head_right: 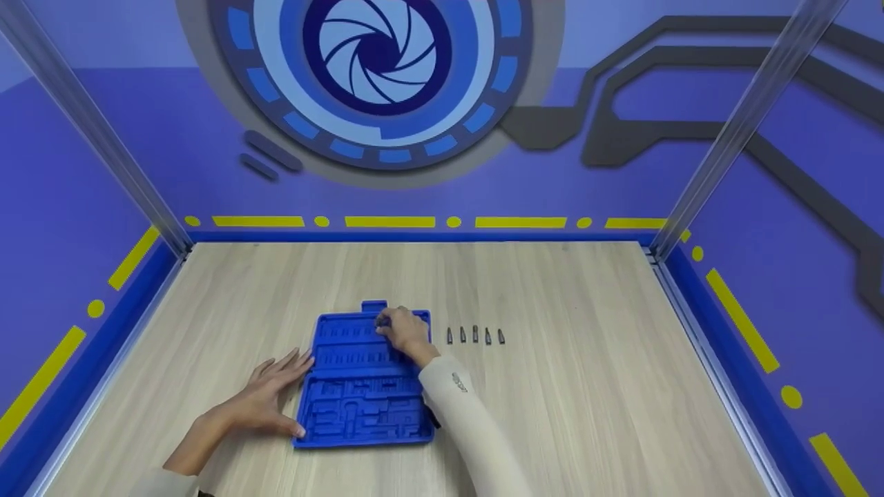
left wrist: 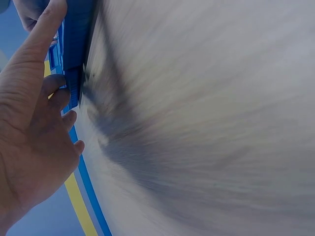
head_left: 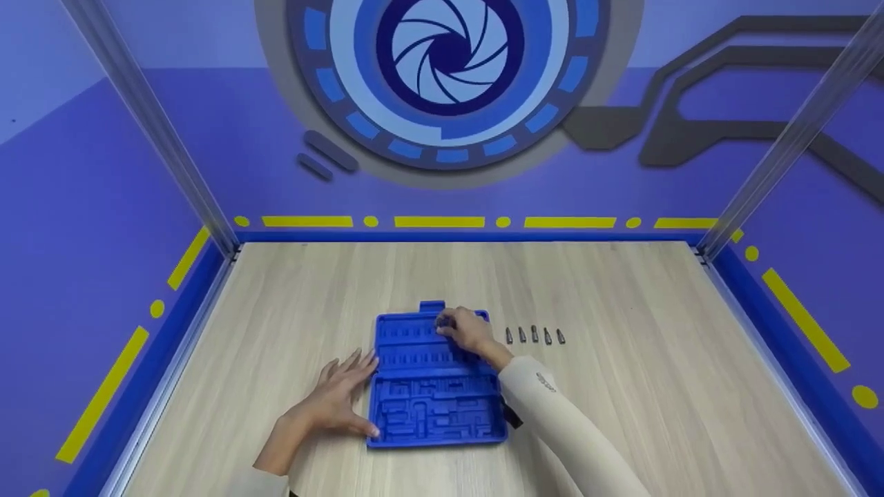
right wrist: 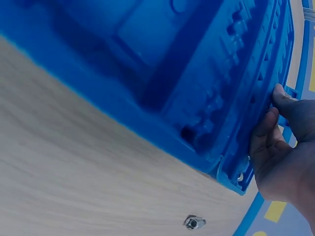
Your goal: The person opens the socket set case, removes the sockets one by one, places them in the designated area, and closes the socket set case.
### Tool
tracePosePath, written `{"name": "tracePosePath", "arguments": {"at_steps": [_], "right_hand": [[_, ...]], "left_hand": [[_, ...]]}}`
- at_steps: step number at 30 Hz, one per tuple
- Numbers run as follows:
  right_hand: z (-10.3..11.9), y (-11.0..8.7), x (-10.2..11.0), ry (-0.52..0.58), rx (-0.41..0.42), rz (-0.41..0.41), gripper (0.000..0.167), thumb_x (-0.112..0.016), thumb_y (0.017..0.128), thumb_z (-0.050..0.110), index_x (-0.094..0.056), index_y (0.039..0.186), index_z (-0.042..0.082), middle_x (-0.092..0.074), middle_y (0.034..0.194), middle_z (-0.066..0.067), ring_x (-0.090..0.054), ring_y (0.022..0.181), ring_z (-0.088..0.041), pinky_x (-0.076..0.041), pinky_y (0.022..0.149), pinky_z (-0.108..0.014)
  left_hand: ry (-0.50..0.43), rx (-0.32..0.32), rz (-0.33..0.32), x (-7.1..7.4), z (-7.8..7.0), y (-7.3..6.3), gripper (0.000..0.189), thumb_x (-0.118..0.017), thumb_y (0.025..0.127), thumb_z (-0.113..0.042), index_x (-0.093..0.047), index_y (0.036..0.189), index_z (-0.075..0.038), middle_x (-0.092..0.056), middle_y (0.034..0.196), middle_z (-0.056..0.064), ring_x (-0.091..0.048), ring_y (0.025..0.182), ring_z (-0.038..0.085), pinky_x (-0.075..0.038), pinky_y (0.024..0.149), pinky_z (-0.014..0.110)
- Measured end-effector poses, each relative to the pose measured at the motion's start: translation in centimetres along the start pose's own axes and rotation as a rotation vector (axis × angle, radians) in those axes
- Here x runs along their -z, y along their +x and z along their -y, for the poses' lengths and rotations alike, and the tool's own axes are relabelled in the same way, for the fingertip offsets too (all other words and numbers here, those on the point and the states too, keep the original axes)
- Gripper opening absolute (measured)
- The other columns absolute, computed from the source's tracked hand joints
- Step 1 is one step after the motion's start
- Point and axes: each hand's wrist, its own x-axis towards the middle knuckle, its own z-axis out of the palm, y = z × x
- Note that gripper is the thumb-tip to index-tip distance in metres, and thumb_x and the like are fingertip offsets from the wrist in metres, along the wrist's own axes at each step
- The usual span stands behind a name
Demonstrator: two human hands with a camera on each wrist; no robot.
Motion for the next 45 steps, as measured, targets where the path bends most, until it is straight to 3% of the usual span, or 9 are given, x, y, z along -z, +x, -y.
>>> {"name": "tracePosePath", "arguments": {"at_steps": [4,7,12,16,21,28,33,38,45], "right_hand": [[-0.3,-0.3,-0.1,0.104,0.048,-0.078,0.015,-0.064,0.101,0.018,-0.069,0.11,0.008,-0.07,0.105,-0.014,-0.067,0.094,-0.029,-0.056,0.086,-0.05],[-0.4,-0.4,0.2,0.242,0.078,-0.121,0.015,-0.063,0.101,0.012,-0.067,0.111,0.001,-0.071,0.104,-0.018,-0.07,0.089,-0.03,-0.06,0.079,-0.043],[-0.4,-0.8,1.0,0.41,-0.02,-0.062,0.016,-0.066,0.099,0.007,-0.069,0.111,-0.004,-0.075,0.103,-0.02,-0.075,0.079,-0.024,-0.062,0.063,-0.03],[-0.5,-1.1,1.7,0.513,-0.076,-0.03,0.018,-0.066,0.097,0.004,-0.069,0.111,-0.007,-0.076,0.099,-0.023,-0.075,0.074,-0.022,-0.063,0.061,-0.031],[-1.1,-1.8,2.5,0.495,-0.037,-0.06,0.023,-0.064,0.098,0.003,-0.068,0.117,-0.007,-0.074,0.097,-0.025,-0.072,0.073,-0.022,-0.059,0.057,-0.028],[-2.7,-2.8,4.1,0.486,0.007,-0.06,0.037,-0.061,0.098,0.002,-0.059,0.134,-0.007,-0.07,0.093,-0.025,-0.069,0.077,-0.041,-0.048,0.054,-0.021],[-4.3,-3.7,5.5,0.488,-0.021,-0.051,0.04,-0.06,0.099,0.001,-0.056,0.138,-0.005,-0.069,0.096,-0.026,-0.065,0.069,-0.027,-0.045,0.051,-0.022],[-5.8,-4.8,6.9,0.502,-0.021,-0.053,0.04,-0.056,0.099,-0.001,-0.055,0.138,-0.006,-0.067,0.103,-0.034,-0.063,0.062,-0.018,-0.051,0.053,-0.026],[-8.2,-6.4,8.4,0.486,0.001,-0.05,0.041,-0.058,0.1,0.002,-0.056,0.141,-0.004,-0.068,0.108,-0.034,-0.066,0.072,-0.016,-0.053,0.062,-0.026]], "left_hand": [[-0.008,0.001,0.001,0.0,-0.1,0.0,0.133,-0.094,0.059,-0.057,-0.029,0.159,0.001,-0.021,0.168,0.023,-0.012,0.155,0.052,-0.005,0.121,0.075],[-0.017,0.007,-0.001,0.0,-0.1,0.0,0.133,-0.094,0.058,-0.056,-0.029,0.159,0.001,-0.022,0.168,0.023,-0.012,0.156,0.051,-0.005,0.121,0.075],[-0.02,0.017,-0.003,-0.1,0.0,0.0,0.134,-0.095,0.058,-0.057,-0.029,0.159,0.001,-0.022,0.168,0.022,-0.012,0.156,0.05,-0.005,0.121,0.075],[-0.019,0.018,-0.008,-0.2,0.0,-0.1,0.133,-0.095,0.057,-0.056,-0.029,0.159,0.0,-0.022,0.168,0.022,-0.012,0.156,0.05,-0.005,0.121,0.075],[-0.013,0.013,-0.004,-0.1,0.0,-0.1,0.133,-0.095,0.058,-0.055,-0.029,0.159,0.001,-0.022,0.168,0.023,-0.013,0.156,0.051,-0.006,0.12,0.075],[-0.009,-0.002,-0.011,0.0,0.0,-0.2,0.132,-0.095,0.058,-0.053,-0.029,0.158,0.002,-0.023,0.167,0.024,-0.014,0.155,0.052,-0.007,0.12,0.075],[0.002,-0.019,-0.008,0.0,0.1,-0.1,0.132,-0.094,0.058,-0.055,-0.029,0.158,0.002,-0.023,0.167,0.025,-0.014,0.155,0.053,-0.008,0.119,0.076],[-0.012,-0.026,-0.01,0.1,0.2,0.0,0.132,-0.094,0.059,-0.054,-0.029,0.158,0.002,-0.022,0.168,0.024,-0.013,0.155,0.053,-0.007,0.119,0.076],[-0.023,-0.012,-0.001,-0.1,0.2,0.0,0.133,-0.094,0.059,-0.056,-0.028,0.158,0.002,-0.022,0.168,0.024,-0.013,0.155,0.052,-0.006,0.119,0.076]]}}
